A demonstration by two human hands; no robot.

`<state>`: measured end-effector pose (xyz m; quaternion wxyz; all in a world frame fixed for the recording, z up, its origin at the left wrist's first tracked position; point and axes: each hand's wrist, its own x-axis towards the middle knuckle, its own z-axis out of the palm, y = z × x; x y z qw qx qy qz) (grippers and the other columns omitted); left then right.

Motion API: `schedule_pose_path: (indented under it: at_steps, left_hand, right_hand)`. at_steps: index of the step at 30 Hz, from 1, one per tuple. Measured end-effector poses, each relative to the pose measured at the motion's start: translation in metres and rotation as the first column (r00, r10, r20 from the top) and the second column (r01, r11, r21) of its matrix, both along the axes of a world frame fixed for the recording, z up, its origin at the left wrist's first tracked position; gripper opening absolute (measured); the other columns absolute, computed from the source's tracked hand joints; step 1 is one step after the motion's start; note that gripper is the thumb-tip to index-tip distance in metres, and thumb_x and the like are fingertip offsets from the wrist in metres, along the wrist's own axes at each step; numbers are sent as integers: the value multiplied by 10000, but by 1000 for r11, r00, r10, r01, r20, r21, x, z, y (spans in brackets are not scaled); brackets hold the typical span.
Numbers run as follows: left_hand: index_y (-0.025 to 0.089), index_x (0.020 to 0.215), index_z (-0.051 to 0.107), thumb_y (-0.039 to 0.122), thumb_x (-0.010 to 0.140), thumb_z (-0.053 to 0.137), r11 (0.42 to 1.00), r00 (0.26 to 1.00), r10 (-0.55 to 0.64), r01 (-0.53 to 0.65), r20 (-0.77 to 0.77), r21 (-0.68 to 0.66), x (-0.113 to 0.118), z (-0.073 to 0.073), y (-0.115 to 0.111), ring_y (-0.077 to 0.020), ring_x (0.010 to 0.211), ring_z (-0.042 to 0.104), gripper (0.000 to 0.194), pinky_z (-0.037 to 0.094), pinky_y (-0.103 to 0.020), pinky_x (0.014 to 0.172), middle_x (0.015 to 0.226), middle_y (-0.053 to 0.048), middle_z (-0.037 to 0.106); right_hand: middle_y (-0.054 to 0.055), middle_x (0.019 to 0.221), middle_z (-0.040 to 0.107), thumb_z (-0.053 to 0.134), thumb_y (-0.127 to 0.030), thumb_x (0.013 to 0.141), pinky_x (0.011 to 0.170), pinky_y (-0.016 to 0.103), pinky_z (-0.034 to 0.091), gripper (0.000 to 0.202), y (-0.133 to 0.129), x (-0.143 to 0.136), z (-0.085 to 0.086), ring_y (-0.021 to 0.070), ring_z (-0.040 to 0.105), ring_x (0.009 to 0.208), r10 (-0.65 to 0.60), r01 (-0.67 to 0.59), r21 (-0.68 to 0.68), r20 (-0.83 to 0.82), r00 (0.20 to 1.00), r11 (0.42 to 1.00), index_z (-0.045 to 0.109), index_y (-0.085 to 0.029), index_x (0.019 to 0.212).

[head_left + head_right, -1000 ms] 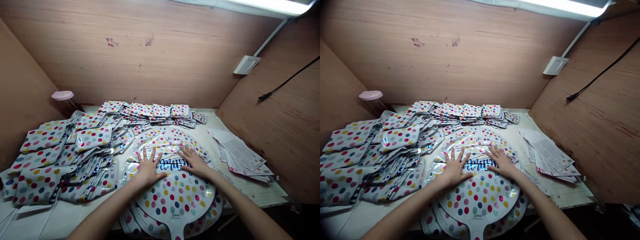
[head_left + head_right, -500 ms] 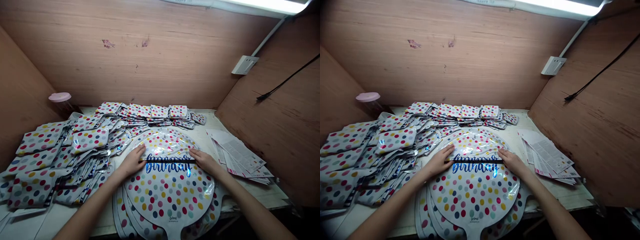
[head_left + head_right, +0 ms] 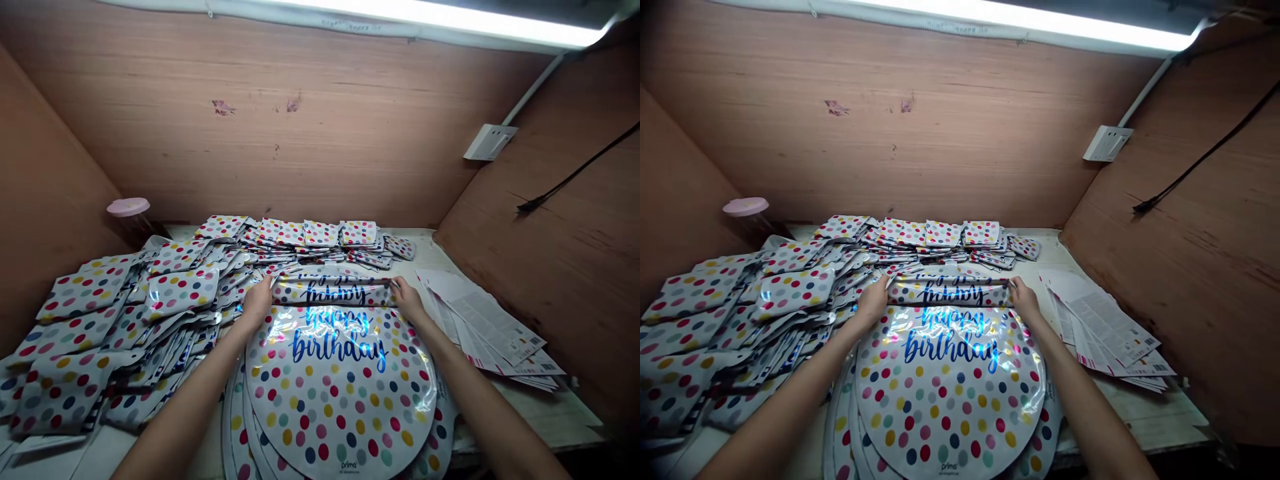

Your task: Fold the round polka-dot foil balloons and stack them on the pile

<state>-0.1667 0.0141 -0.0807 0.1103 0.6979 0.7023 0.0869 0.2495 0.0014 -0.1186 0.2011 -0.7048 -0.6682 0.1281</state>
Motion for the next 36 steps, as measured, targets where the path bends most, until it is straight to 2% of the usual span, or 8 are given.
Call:
schedule_pose_path:
  at_steps: [8, 13, 17, 22, 26, 30, 33, 36]
  left_hand:
    - [99, 1295, 456, 111, 896, 335, 995, 984, 26, -8, -178, 100, 47, 17, 28, -335, 1145, 537, 417, 438, -496, 908, 1214, -241, 553]
    - [243, 1388, 412, 312, 863, 521, 870, 853, -473, 492, -223, 38, 123, 12, -10, -290, 1325, 350, 541, 317, -431, 1087, 1410, -102, 433]
    - [126, 1392, 404, 270, 742, 677, 882, 850, -469, 465, -238, -78, 181, 7, -13, -350, 1126, 530, 719, 481, -445, 890, 1277, -215, 513]
    - [71, 1142, 583, 227, 885, 576, 936, 899, -349, 349, -264, -49, 201, 25, 2, -245, 958, 621, 301, 531, -379, 767, 1097, -158, 610]
    - [101, 1035, 617, 195, 934, 482, 944, 927, -296, 321, -232, 75, 179, 81, 11, -203, 908, 650, 193, 520, -339, 781, 979, -107, 652]
    - [81, 1100, 580, 211, 959, 358, 906, 964, -174, 236, -198, 352, 136, 183, 14, -301, 995, 630, 293, 489, -416, 817, 1005, -165, 643]
    - [99, 1111, 580, 307, 980, 285, 717, 990, -118, 140, -79, 683, 102, 253, 2, -285, 1029, 620, 385, 466, -410, 862, 953, -113, 638]
    - [112, 1193, 554, 325, 982, 194, 570, 959, -275, 221, -70, 791, 78, 270, -25, -239, 1124, 580, 468, 446, -390, 915, 1028, -90, 623]
  right_hand:
    - [89, 1103, 621, 503, -362, 946, 827, 396, 503, 289, 65, -22, 12, 205, 613, 956, -31, 105, -222, 313, 949, 969, 568, -168, 1151]
    - [70, 1120, 602, 550, -349, 926, 801, 382, 528, 296, 71, -25, 26, 184, 612, 934, 17, 93, -271, 378, 925, 958, 567, -161, 1153]
    - [167, 1114, 598, 473, -295, 948, 818, 424, 479, 303, 44, -44, 46, 270, 578, 1000, -61, 130, -127, 442, 895, 983, 541, -122, 1188]
    - [145, 1141, 576, 311, -303, 980, 899, 383, 405, 329, -35, -87, 34, 260, 513, 1072, -10, -43, 120, 412, 911, 992, 588, -163, 1088]
    - [133, 1296, 511, 377, -484, 942, 990, 397, 365, 458, -67, -95, 0, 279, 442, 1218, 149, -177, 77, 282, 948, 981, 540, -190, 1253]
    - [87, 1517, 286, 312, -581, 934, 1116, 494, 173, 596, -61, -88, -18, 306, 163, 1413, 182, -184, -20, 271, 945, 983, 360, -257, 1432]
    - [80, 1536, 253, 332, -576, 931, 1131, 513, 123, 613, -54, -89, -16, 303, 148, 1420, 169, -170, -19, 244, 955, 985, 308, -261, 1456]
    - [164, 1546, 170, 430, -588, 889, 1137, 520, 138, 809, -61, -91, -6, 317, 93, 1430, 95, -118, 146, 158, 983, 982, 138, -139, 1494]
